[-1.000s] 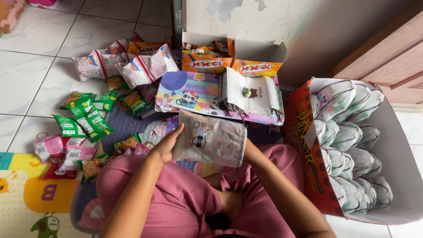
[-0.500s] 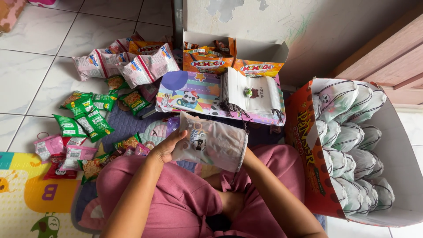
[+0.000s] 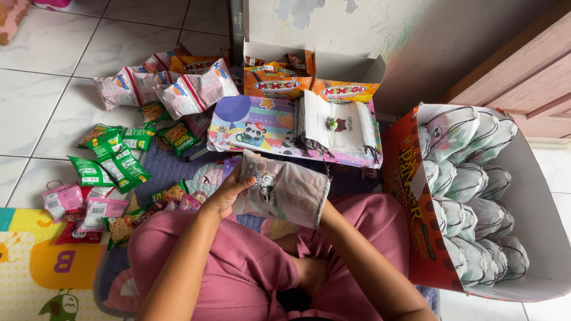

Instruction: Pack various snack packets and lollipops into small bags and organize them into boxes.

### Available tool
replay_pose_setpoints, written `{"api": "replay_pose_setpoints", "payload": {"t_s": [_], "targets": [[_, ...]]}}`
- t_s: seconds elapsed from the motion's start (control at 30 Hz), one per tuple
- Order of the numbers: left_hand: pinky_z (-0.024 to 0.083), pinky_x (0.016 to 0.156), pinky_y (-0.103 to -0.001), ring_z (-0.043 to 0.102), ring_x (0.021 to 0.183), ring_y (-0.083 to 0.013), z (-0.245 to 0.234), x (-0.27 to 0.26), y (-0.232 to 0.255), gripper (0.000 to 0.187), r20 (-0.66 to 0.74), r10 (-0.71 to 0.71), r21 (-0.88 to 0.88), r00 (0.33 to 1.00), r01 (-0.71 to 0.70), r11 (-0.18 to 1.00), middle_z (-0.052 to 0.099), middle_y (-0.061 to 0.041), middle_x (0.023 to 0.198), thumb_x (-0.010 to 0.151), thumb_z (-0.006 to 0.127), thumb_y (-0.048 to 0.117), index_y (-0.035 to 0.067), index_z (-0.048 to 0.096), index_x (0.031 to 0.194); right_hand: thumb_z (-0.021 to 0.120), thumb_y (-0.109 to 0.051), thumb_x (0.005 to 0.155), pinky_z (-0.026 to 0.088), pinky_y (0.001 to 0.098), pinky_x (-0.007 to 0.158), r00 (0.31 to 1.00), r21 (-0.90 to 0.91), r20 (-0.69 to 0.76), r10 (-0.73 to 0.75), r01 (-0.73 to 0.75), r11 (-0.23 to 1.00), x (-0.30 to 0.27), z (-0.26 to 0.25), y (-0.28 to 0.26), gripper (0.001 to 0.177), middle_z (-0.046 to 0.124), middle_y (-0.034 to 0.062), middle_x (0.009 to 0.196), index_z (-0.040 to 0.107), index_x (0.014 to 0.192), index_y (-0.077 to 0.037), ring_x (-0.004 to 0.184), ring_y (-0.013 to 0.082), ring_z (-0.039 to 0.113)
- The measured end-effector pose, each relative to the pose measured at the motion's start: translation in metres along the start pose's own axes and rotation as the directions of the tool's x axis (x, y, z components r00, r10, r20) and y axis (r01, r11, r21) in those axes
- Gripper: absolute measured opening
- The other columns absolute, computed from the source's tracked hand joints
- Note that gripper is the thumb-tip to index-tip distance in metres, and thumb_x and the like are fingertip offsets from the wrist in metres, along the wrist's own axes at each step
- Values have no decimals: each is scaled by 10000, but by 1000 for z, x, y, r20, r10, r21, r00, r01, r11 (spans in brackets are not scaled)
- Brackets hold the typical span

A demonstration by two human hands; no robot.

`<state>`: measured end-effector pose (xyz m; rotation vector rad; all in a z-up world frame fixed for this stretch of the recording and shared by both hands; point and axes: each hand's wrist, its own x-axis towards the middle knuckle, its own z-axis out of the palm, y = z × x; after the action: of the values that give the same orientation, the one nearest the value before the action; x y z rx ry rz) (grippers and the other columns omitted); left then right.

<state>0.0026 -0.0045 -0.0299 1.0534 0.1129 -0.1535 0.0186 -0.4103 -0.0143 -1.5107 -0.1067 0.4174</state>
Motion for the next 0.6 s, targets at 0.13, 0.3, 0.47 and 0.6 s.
{"api": "replay_pose_setpoints", "payload": {"t_s": [0.13,0.3,0.47,0.6], "targets": [[523,657,-161,592,845,-38,12,-9,15,627,-19,21,22,1000,-20,1000,597,78,997,817,828,278,225,542,1372,538,-11,915,555,336,579,1000,-19,-2,-20,20,1000,24,27,-11,328,693,169,881,680,1211,-4,686,219,667],[501,615,-156,575,794,-32,33,-21,38,524,-65,24,-32,998,-26,999,566,87,921,819,829,297,199,597,1279,524,-15,919,551,319,556,999,-41,-12,-52,51,998,72,96,-64,325,693,164,860,690,1199,-7,659,207,661],[580,683,-238,615,802,-86,-2,0,4,575,-85,7,-61,996,-12,998,563,42,929,834,828,288,179,561,1331,510,-19,923,547,302,534,997,-66,-13,-80,78,995,83,102,-70,325,692,160,839,699,1187,-11,633,195,655],[614,708,-324,658,814,-149,11,-4,17,596,-65,11,-79,998,-17,997,594,-10,934,788,872,223,166,585,1307,499,-23,926,544,289,516,994,-84,-21,-105,103,991,88,102,-73,326,692,156,822,707,1177,-14,612,186,650]]}}
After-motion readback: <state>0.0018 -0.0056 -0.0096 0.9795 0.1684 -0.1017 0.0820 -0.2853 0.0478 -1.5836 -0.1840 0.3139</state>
